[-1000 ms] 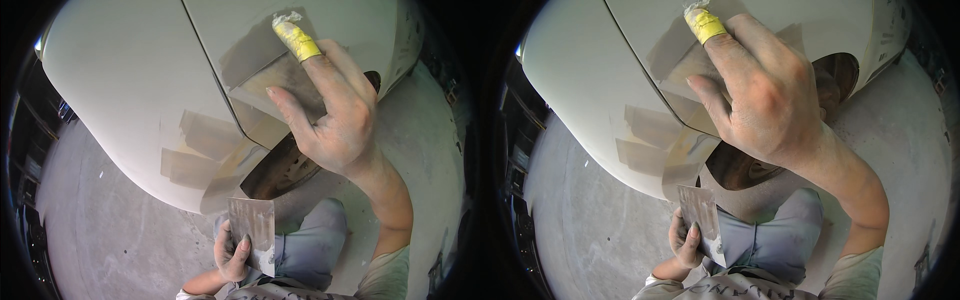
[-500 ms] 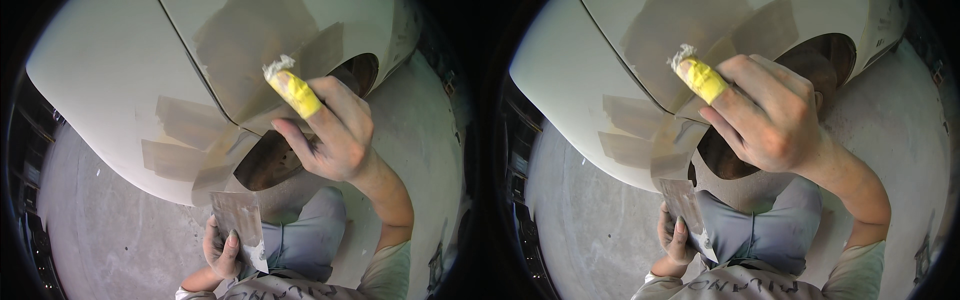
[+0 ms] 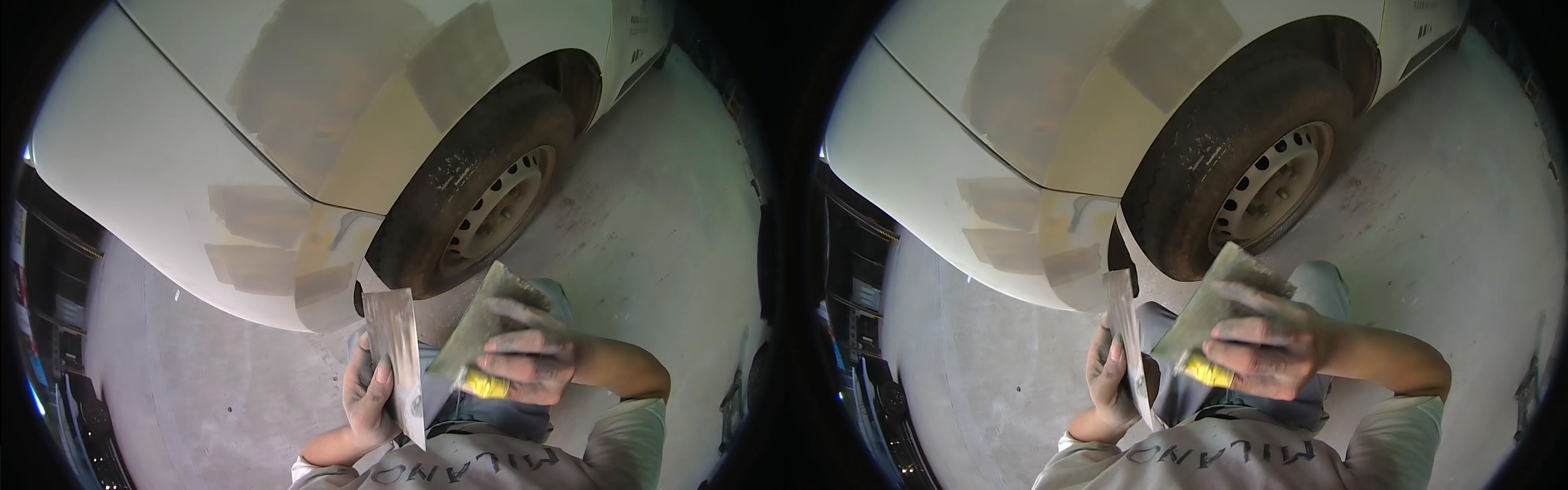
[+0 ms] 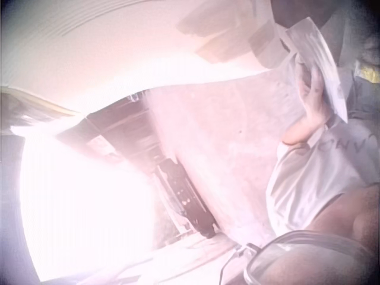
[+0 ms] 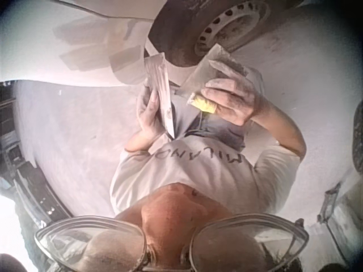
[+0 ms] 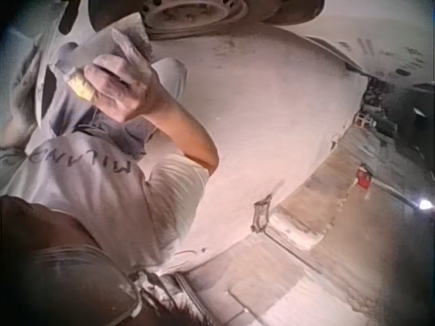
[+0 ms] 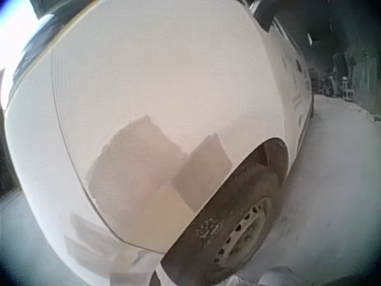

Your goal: The person applies body filler to a white car panel using a yellow spreader and a metal backing plate. They smooth the filler across the surface, then walk to a bucket, scoop more filler, and continue spreading it on the panel.

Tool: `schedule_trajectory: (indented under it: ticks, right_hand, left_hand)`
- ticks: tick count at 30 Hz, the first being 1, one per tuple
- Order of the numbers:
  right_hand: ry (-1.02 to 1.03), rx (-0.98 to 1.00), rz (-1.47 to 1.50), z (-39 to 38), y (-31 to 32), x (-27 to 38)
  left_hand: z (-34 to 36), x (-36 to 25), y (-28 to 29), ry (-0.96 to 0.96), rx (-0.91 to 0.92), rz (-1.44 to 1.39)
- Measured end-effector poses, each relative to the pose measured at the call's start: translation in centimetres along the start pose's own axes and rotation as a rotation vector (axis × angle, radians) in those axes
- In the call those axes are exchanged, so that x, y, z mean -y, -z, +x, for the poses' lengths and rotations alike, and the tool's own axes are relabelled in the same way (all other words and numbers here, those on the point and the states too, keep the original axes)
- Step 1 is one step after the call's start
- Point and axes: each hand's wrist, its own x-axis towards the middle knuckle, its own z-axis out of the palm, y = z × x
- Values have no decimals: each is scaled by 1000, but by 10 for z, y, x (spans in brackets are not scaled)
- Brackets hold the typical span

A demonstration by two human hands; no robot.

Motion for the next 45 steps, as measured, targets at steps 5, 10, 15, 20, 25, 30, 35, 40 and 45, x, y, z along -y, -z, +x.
schedule_trajectory:
  ticks: [5,10,15,20,25,30,35,40,45]
  right_hand:
    - [-187,32,54,-12,6,7]
    - [-390,56,-85,-17,11,8]
    - [-309,134,-159,-27,10,16]
    - [-351,149,-121,-52,2,29]
    - [-578,180,1,-87,20,31]
    - [-567,80,1,-91,34,55]
    - [-936,16,67,-51,74,76]
    - [-1095,233,-109,3,162,91]
    - [-1303,-20,-234,85,221,123]
  left_hand:
    - [-3,16,8,19,-95,390]
    - [6,30,9,-398,-34,841]
    - [22,44,-7,-527,115,1390]
    - [44,51,-15,-342,180,1396]
    - [69,72,-9,-556,-4,1200]
    - [93,102,-32,188,58,827]
    - [105,68,-98,736,-52,498]
    - [128,10,-174,878,-36,545]
    - [142,-27,-246,510,386,911]
